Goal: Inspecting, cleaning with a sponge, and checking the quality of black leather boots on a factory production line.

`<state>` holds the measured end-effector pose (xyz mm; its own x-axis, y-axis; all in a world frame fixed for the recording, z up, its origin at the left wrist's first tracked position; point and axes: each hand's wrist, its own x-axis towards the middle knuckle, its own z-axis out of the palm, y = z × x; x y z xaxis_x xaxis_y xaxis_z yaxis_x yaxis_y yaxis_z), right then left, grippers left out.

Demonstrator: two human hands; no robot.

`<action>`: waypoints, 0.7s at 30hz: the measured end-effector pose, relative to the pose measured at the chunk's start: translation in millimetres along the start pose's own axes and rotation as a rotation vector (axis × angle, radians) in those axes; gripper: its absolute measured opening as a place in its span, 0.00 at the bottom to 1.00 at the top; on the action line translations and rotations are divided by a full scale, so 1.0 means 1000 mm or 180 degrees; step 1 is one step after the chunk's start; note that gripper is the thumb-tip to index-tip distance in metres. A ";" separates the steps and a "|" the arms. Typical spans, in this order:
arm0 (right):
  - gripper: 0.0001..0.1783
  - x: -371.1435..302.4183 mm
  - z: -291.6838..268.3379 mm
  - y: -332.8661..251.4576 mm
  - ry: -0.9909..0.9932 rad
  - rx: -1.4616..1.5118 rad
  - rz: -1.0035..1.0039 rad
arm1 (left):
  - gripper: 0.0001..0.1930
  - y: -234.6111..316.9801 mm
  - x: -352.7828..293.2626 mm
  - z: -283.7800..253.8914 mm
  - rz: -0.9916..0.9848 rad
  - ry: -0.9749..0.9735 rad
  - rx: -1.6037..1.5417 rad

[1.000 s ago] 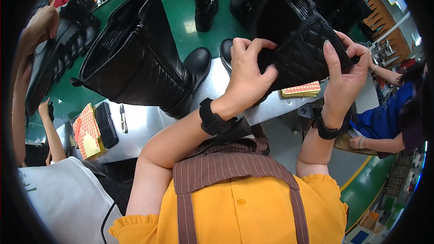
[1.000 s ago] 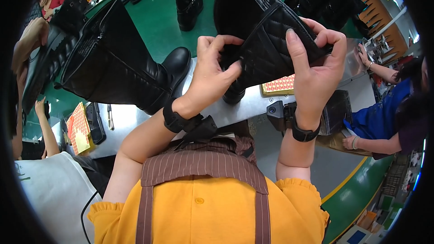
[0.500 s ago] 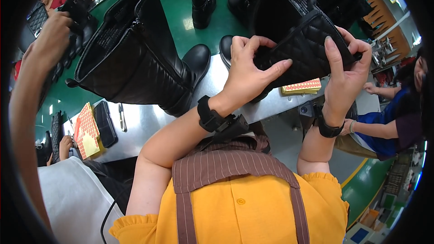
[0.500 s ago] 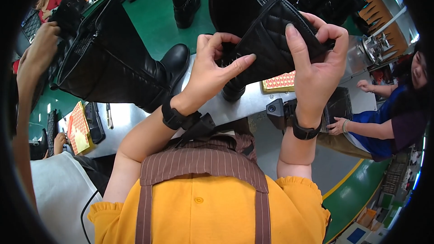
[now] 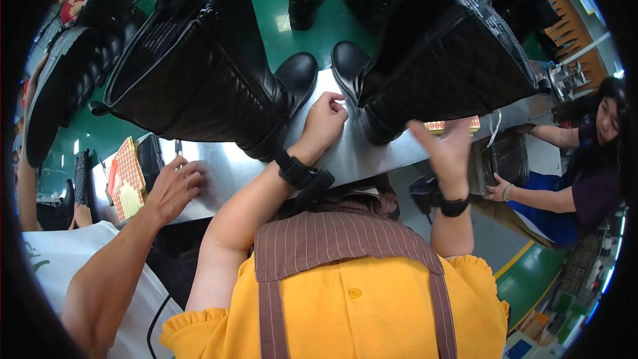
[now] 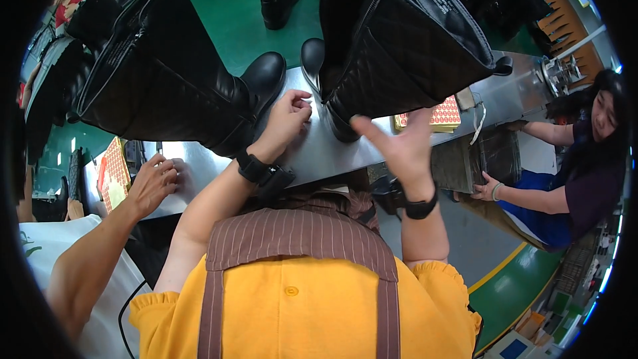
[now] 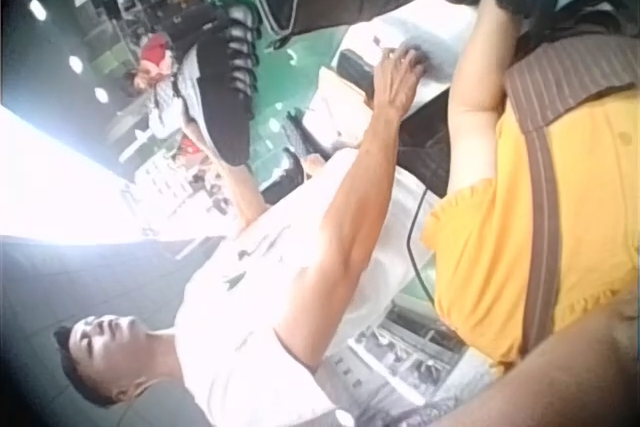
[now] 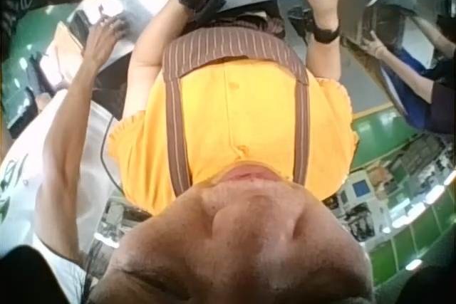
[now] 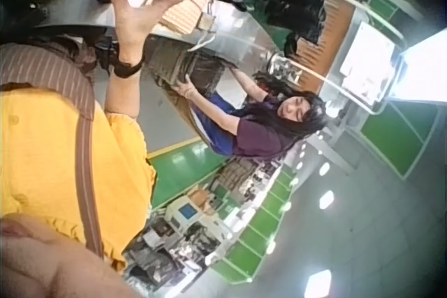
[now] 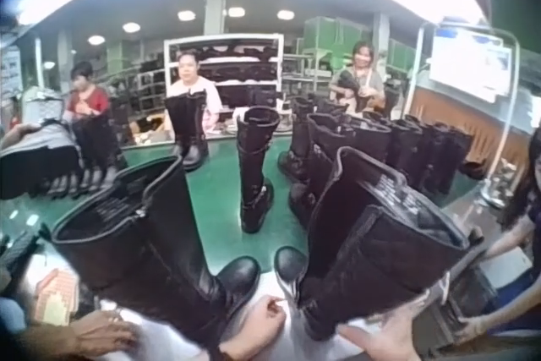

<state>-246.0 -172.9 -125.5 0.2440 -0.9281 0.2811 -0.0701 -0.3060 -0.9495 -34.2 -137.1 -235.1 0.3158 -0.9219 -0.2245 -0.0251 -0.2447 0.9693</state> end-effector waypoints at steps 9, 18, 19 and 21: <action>0.23 -0.015 0.025 0.074 -0.0678 -0.0494 0.0250 | 0.08 0.008 0.020 -0.007 0.0239 -0.1264 0.0619; 0.22 -0.009 0.020 0.069 -0.0574 -0.0390 0.0159 | 0.10 0.090 -0.013 -0.019 -0.0361 -0.1837 -0.0922; 0.22 -0.009 0.020 0.067 -0.0517 -0.0445 0.0039 | 0.10 0.112 -0.021 -0.023 0.0127 -0.1932 -0.1444; 0.22 -0.007 0.020 0.063 -0.0442 -0.0454 0.0037 | 0.10 0.156 -0.038 -0.038 0.0602 -0.1926 -0.1575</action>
<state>-233.1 -181.7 -189.8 0.3728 -0.8966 0.2389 -0.2074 -0.3315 -0.9204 -14.1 -128.6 -71.7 -0.2242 -0.9720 0.0699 0.4413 -0.0373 0.8966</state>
